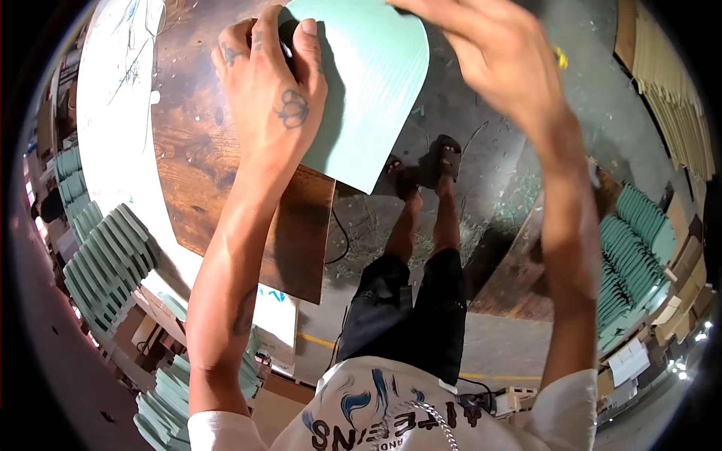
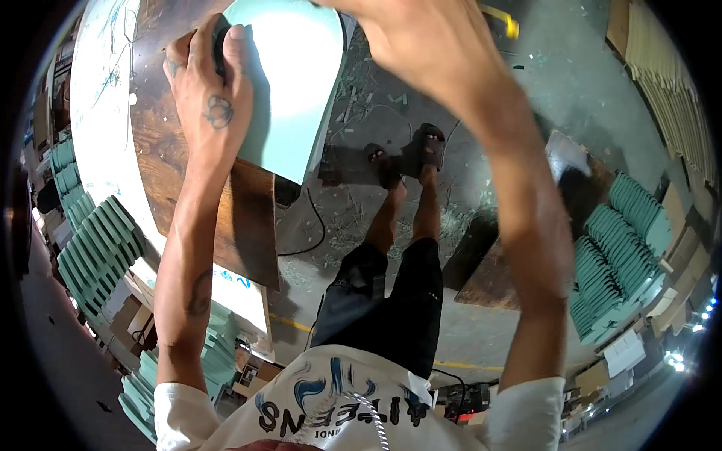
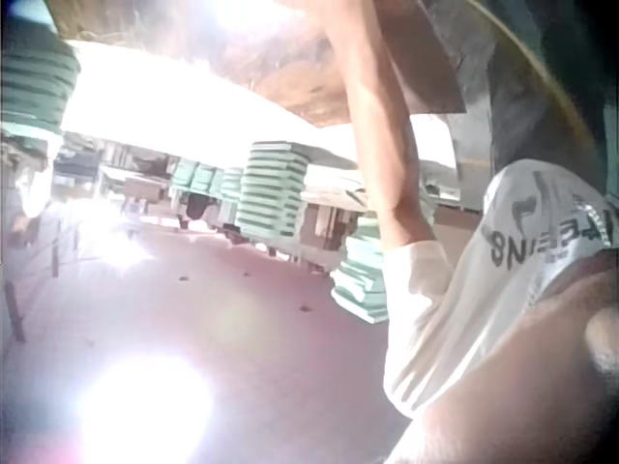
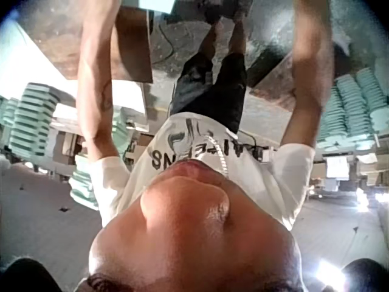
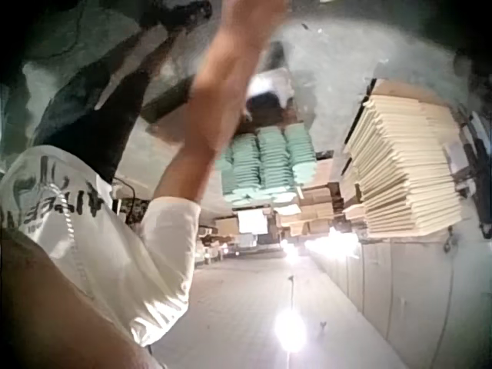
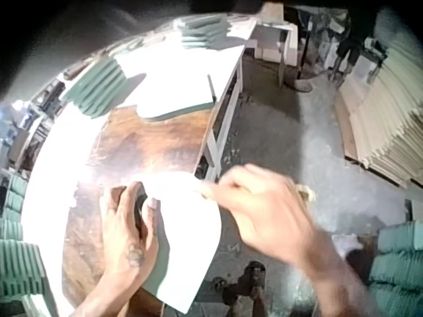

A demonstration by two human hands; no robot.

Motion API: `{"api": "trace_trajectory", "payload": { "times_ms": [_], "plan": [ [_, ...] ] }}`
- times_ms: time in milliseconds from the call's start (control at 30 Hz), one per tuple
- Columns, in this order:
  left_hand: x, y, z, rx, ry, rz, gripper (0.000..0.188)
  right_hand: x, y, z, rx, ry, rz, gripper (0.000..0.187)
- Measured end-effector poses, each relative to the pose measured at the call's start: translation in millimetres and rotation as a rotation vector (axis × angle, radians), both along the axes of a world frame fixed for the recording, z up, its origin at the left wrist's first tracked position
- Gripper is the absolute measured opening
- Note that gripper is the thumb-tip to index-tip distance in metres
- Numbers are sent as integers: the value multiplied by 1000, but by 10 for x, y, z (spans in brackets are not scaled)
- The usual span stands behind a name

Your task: Cutting and trimming small green foam or padded material using a utility knife.

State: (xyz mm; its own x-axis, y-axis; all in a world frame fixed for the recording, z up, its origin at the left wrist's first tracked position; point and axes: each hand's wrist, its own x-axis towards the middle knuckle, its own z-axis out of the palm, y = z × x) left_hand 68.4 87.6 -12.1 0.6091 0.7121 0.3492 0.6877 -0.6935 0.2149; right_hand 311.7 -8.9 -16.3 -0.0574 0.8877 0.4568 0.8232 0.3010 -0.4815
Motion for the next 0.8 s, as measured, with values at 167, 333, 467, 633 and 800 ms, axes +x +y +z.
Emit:
{"api": "trace_trajectory", "payload": {
  "times_ms": [167,333,467,633,800],
  "plan": [
    [-10,-2,-29,-4,30,44,51,101,169,182,-54,-125,125,38],
    [-29,-23,36,-9,52,53,54,-584,-754,110,-99,-104,59,35],
    [15,-49,40,-39,30,47,54,-541,-636,202,-91,3,-46,35],
    [22,-63,59,-75,5,52,48,-443,-506,36,19,-42,-88,39],
    [86,-50,71,-34,4,55,41,-939,-1195,-13,-124,236,211,34]
  ]
}}
